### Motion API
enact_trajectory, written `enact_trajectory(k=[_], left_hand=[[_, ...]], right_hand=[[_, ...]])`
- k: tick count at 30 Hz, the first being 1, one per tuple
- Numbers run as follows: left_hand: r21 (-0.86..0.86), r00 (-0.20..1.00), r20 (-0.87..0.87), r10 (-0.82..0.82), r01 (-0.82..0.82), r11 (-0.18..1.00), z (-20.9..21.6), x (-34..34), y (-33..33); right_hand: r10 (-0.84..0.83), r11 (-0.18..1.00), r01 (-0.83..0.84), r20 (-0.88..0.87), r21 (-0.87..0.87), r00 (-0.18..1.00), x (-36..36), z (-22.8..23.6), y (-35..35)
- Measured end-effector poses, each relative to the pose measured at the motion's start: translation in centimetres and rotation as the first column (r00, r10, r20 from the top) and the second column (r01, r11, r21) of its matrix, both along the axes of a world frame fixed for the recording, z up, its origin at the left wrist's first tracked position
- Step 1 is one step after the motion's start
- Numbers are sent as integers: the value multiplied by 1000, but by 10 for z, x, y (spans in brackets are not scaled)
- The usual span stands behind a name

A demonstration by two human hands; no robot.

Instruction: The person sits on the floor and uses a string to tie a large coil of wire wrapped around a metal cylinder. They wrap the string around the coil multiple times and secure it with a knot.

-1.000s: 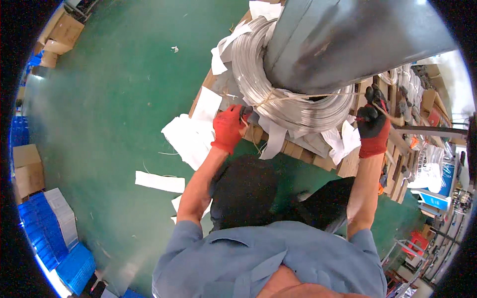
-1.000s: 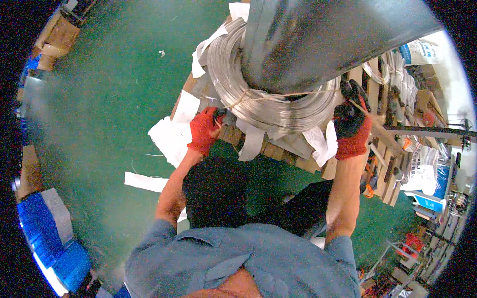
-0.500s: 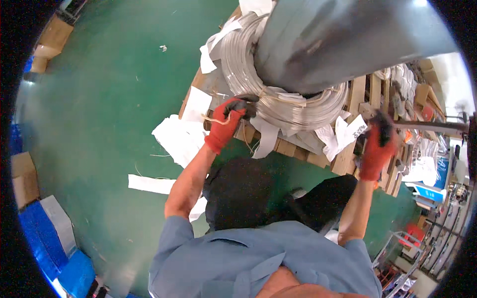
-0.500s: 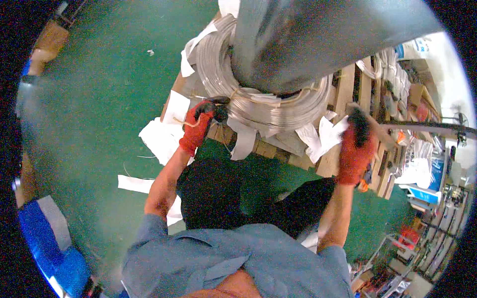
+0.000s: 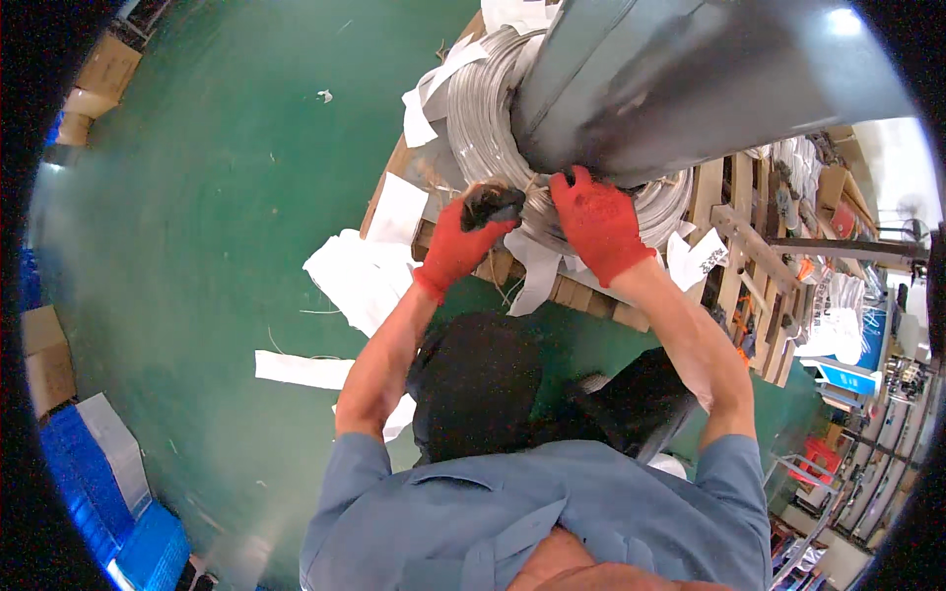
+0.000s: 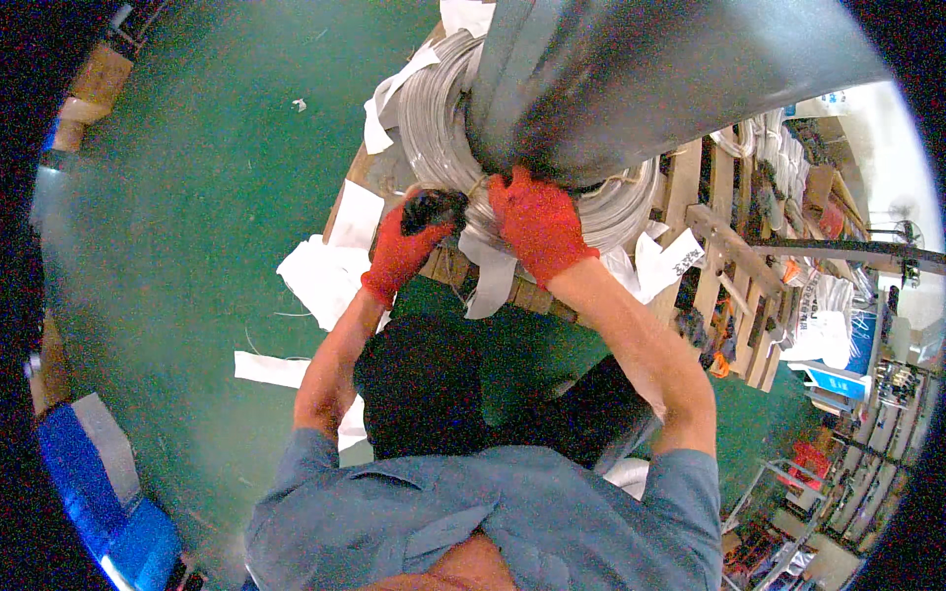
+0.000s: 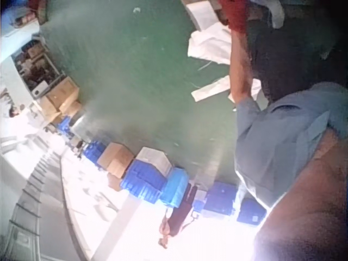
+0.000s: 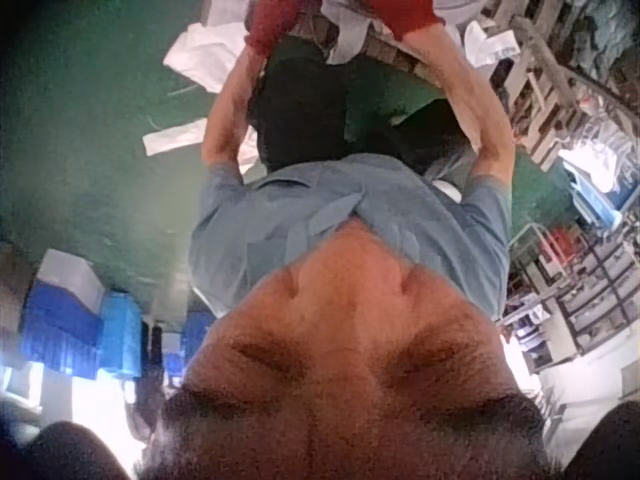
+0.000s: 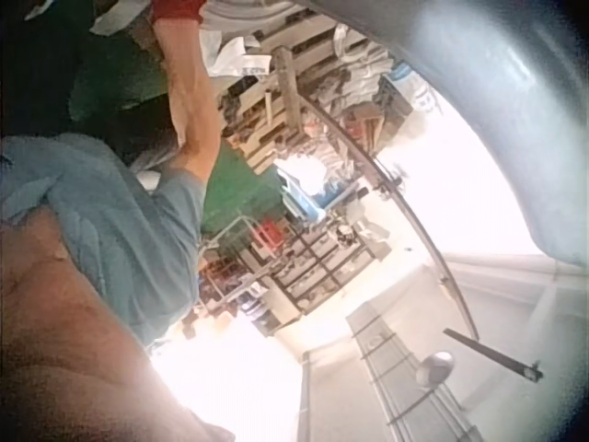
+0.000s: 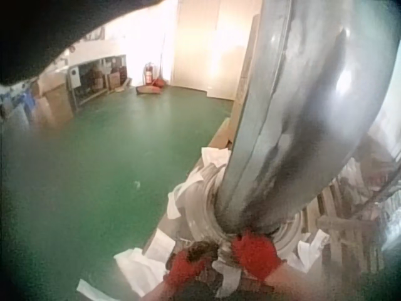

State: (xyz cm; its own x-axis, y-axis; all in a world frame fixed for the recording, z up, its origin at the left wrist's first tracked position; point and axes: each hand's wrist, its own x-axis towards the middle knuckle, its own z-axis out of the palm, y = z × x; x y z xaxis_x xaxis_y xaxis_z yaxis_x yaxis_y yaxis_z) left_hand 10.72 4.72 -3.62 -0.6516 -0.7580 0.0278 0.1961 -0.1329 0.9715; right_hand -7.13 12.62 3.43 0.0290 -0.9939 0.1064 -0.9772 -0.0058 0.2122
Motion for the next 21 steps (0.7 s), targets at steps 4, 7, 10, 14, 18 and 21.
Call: enact_trajectory(k=[4,7,10,14,18,21], left_hand=[[-81,990,-2,144,-144,986,-12,-8,3],[262,980,-194,41,11,965,-1,-10,-1],[126,994,-72,-88,97,987,8,-3,-11],[131,976,-17,-218,218,967,10,5,-29],[27,932,242,-271,272,962,37,4,-35],[42,995,35,-94,93,995,27,-4,-23]], right_hand=[[-11,995,13,-16,101,1000,14,18,-3],[-46,967,40,18,251,999,14,28,0],[-86,931,76,13,358,996,-18,43,11],[-141,912,74,140,403,980,-38,60,23],[83,972,-178,481,156,873,-40,69,24],[-1,992,-109,855,68,519,-32,42,11]])
